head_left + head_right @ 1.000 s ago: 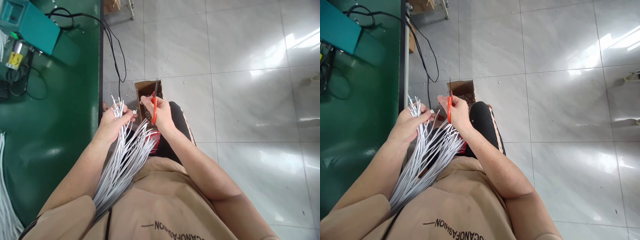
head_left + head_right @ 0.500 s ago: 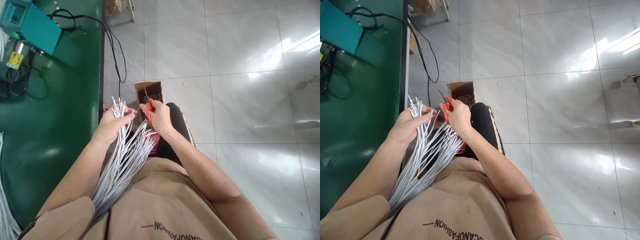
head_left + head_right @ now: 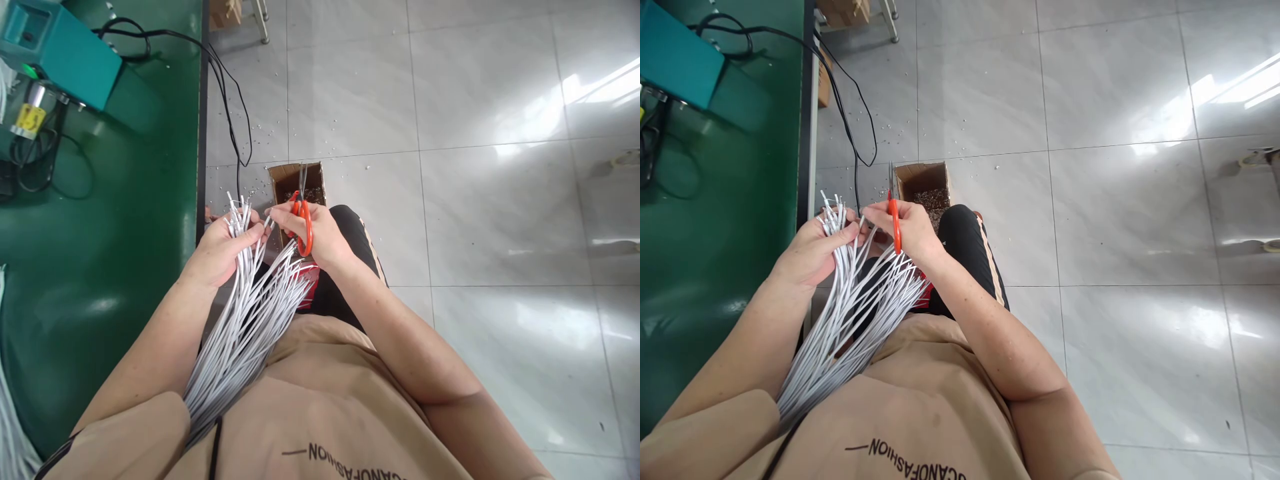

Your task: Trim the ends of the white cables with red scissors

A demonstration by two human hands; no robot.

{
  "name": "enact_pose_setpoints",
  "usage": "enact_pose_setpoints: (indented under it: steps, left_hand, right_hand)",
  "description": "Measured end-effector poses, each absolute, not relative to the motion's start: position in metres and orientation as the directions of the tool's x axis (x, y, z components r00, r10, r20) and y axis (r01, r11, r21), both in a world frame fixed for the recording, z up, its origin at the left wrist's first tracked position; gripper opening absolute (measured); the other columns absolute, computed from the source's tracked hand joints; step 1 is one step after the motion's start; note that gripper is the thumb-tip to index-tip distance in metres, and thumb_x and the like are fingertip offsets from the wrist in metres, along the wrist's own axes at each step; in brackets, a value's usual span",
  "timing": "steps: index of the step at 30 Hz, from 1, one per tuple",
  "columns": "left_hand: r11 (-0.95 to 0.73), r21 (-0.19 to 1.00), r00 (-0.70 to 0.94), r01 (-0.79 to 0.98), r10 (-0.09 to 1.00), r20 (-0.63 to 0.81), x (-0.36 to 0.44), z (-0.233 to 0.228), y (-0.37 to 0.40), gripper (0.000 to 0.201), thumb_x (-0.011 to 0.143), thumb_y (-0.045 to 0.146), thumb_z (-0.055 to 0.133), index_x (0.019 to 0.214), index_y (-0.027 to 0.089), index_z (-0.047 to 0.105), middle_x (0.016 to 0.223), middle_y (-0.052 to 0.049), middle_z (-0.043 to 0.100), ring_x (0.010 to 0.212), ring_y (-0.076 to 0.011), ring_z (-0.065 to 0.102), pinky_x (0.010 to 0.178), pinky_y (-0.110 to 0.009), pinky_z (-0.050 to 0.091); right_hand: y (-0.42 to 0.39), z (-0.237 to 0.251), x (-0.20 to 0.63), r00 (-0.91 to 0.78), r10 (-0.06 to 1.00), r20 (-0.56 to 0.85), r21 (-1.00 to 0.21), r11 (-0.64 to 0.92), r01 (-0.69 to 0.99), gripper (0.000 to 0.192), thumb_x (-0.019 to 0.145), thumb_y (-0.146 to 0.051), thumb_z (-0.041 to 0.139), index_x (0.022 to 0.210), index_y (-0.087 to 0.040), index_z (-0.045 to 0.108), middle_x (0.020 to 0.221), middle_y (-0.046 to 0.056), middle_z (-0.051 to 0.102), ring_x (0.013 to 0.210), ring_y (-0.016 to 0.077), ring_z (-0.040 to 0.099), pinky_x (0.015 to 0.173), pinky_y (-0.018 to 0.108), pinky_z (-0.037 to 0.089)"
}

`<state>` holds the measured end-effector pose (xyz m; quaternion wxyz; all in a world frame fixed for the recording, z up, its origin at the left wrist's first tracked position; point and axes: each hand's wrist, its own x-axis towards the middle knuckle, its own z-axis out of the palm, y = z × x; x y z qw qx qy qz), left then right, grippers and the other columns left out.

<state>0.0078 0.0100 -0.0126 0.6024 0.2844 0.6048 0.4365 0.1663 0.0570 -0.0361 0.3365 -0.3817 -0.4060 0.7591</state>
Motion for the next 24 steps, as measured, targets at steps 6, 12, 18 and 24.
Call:
enact_pose_setpoints:
  steps: [6,12,18,24]
  left_hand:
    - [0.427,0.882,-0.170,-0.199,0.872,-0.460,0.012,-0.013,0.010,0.035,0.058,0.024,0.087,0.078,0.017,0.059,0.066,0.003,0.059,0.059,-0.0094,0.055,0.057,-0.023,0.043]
    - [0.393,0.904,-0.285,-0.167,0.859,-0.425,0.015,-0.012,0.011,0.039,0.052,0.022,0.089,0.071,0.018,0.055,0.073,0.002,0.062,0.062,-0.0098,0.058,0.055,-0.023,0.042]
    - [0.382,0.918,-0.315,-0.109,0.862,-0.397,0.013,-0.014,0.011,0.034,0.056,0.022,0.087,0.071,0.021,0.056,0.078,0.000,0.065,0.070,-0.0139,0.062,0.057,-0.024,0.044]
    - [0.332,0.939,-0.320,-0.088,0.884,-0.342,0.014,-0.017,0.010,0.033,0.057,0.020,0.086,0.071,0.019,0.056,0.076,0.002,0.064,0.073,-0.0124,0.063,0.071,-0.026,0.051]
  right_hand:
    - [0.056,-0.037,0.164,-0.594,0.773,-0.222,-0.867,-0.435,-0.243,0.033,0.077,-0.050,0.069,0.080,-0.017,0.066,0.066,-0.001,0.064,0.062,0.0106,0.054,0.063,0.024,0.045]
    - [0.060,-0.037,0.168,-0.409,0.886,-0.220,-0.934,-0.070,0.350,0.029,0.084,-0.044,0.059,0.076,-0.016,0.065,0.078,0.002,0.065,0.068,0.0123,0.054,0.063,0.026,0.040]
    - [0.062,-0.039,0.172,-0.535,0.824,-0.186,-0.644,0.309,0.700,0.028,0.087,-0.039,0.053,0.074,-0.016,0.064,0.082,0.007,0.067,0.073,0.0179,0.059,0.064,0.030,0.037]
    - [0.062,-0.027,0.176,-0.558,0.812,-0.173,-0.509,0.411,0.756,0.025,0.089,-0.034,0.053,0.083,-0.015,0.068,0.088,0.011,0.070,0.083,0.0237,0.064,0.074,0.034,0.040]
